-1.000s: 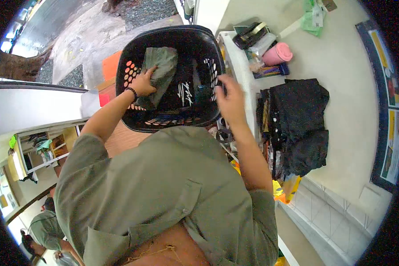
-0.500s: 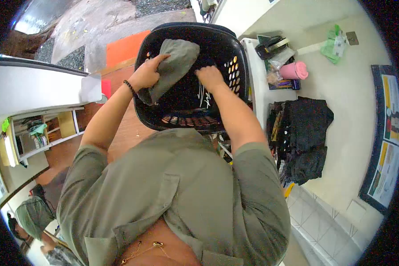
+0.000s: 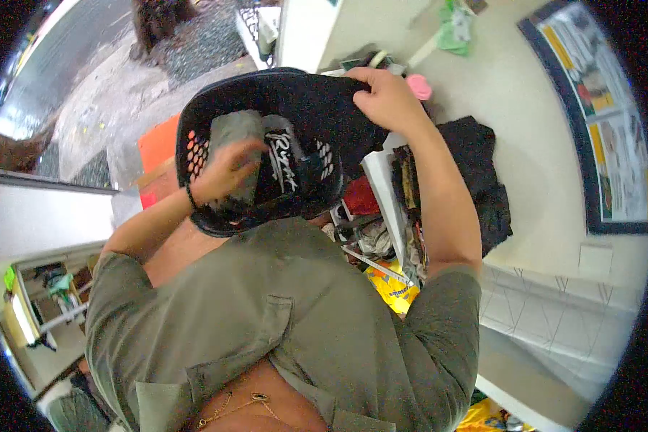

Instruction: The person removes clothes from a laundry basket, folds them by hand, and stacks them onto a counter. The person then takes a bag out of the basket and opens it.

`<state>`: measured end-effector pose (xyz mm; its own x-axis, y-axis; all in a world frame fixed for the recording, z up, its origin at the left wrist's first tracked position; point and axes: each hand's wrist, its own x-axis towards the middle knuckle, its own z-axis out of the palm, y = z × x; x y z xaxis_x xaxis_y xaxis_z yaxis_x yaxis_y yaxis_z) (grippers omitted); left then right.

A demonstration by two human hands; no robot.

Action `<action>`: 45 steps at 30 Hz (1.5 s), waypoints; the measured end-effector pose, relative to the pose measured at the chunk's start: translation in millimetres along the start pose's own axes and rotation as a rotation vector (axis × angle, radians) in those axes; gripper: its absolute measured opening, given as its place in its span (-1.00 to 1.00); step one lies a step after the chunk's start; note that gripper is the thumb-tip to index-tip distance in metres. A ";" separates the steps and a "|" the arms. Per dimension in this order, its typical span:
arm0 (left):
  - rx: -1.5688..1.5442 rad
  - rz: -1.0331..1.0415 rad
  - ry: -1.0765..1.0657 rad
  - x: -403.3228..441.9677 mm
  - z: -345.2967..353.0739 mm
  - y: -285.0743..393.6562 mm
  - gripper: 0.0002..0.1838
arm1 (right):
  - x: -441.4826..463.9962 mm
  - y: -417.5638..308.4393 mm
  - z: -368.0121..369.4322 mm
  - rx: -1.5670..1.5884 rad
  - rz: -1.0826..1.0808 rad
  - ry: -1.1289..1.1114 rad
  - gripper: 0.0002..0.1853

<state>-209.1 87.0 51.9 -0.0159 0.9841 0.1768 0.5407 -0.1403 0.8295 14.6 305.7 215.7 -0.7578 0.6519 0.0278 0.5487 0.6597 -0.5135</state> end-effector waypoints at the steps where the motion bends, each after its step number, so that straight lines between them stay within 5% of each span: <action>1: -0.269 -0.028 -0.143 14.4 17.0 10.4 -0.56 | -21.1 -8.2 -10.0 0.068 -0.003 0.029 -0.55; 3: -1.451 -0.455 -0.411 45.2 40.3 34.5 -0.37 | -65.7 -1.5 -6.6 0.128 -0.154 0.206 -0.53; 4: -1.807 -0.295 -0.650 62.0 50.8 44.1 -0.24 | -88.1 -4.8 -11.9 -0.063 -0.262 0.244 -0.54; 5: -1.871 -0.287 -0.547 71.2 65.7 49.8 -0.22 | -108.5 4.7 -9.2 -0.115 -0.314 0.297 -0.52; 8: -1.268 0.086 -0.419 111.7 102.7 106.6 -0.19 | -165.3 37.2 15.8 -0.124 -0.271 0.565 -0.46; 9: -1.677 -0.050 -0.438 111.0 107.3 99.2 -0.20 | -181.7 46.2 30.0 -0.062 -0.089 0.749 -0.36; 10: -2.077 -0.224 -0.436 113.2 114.6 99.2 -0.20 | -199.3 58.8 40.8 0.634 0.053 0.849 -0.37; 12: -1.884 -0.265 -0.516 131.2 131.0 124.2 -0.26 | -226.9 79.4 53.8 2.065 0.275 0.857 -0.29; 15: -1.607 -0.303 -0.707 163.7 167.1 160.8 -0.30 | -252.7 56.4 11.5 2.183 0.347 0.749 -0.38; 17: -1.174 0.434 -0.643 187.1 202.3 164.3 -0.32 | -264.3 77.5 -13.5 1.692 0.463 1.004 -0.43; 19: -1.076 0.459 -0.747 216.3 231.8 192.0 -0.33 | -277.8 110.7 -50.9 1.400 0.516 1.157 -0.48; 21: -1.294 -0.245 -1.026 244.6 252.5 245.6 -0.31 | -300.4 147.7 -76.5 1.346 0.535 1.204 -0.51; 23: -0.677 0.115 -0.699 263.9 279.4 247.4 -0.30 | -325.9 193.1 -81.0 1.312 0.557 1.197 -0.51; 26: 0.020 0.727 -0.334 305.8 314.7 212.0 -0.27 | -384.3 319.7 -20.7 0.485 0.818 1.100 -0.41; 30: 0.270 0.655 -0.137 325.7 330.4 197.5 -0.35 | -354.9 243.6 -41.4 -0.467 0.968 1.164 -0.17; 34: 0.540 0.845 0.014 345.0 360.6 210.5 -0.37 | -289.4 207.3 -72.3 -0.668 0.733 1.022 -0.20; 36: 0.717 0.812 0.016 344.4 378.4 202.8 -0.36 | -280.3 247.7 -47.9 -0.666 0.860 0.885 -0.15; 37: 0.718 0.563 -0.243 345.7 391.3 182.9 -0.30 | -290.3 282.1 -14.0 -0.603 0.965 0.760 -0.13; 38: 0.717 0.544 -0.287 345.9 392.9 180.4 -0.30 | -303.2 307.3 7.6 -0.540 1.063 0.637 -0.11; 40: 0.713 0.517 -0.356 350.8 393.7 181.3 -0.28 | -310.9 313.1 0.8 -0.506 1.087 0.657 -0.12; 45: 0.775 0.578 -0.152 349.7 415.7 177.4 -0.33 | -298.3 308.8 11.9 -0.563 1.048 0.719 -0.21</action>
<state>230.9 451.5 40.7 0.5046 0.7972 0.3314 0.8347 -0.5485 0.0486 405.9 310.5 38.7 0.3422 0.8649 0.3672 0.9392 -0.3024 -0.1630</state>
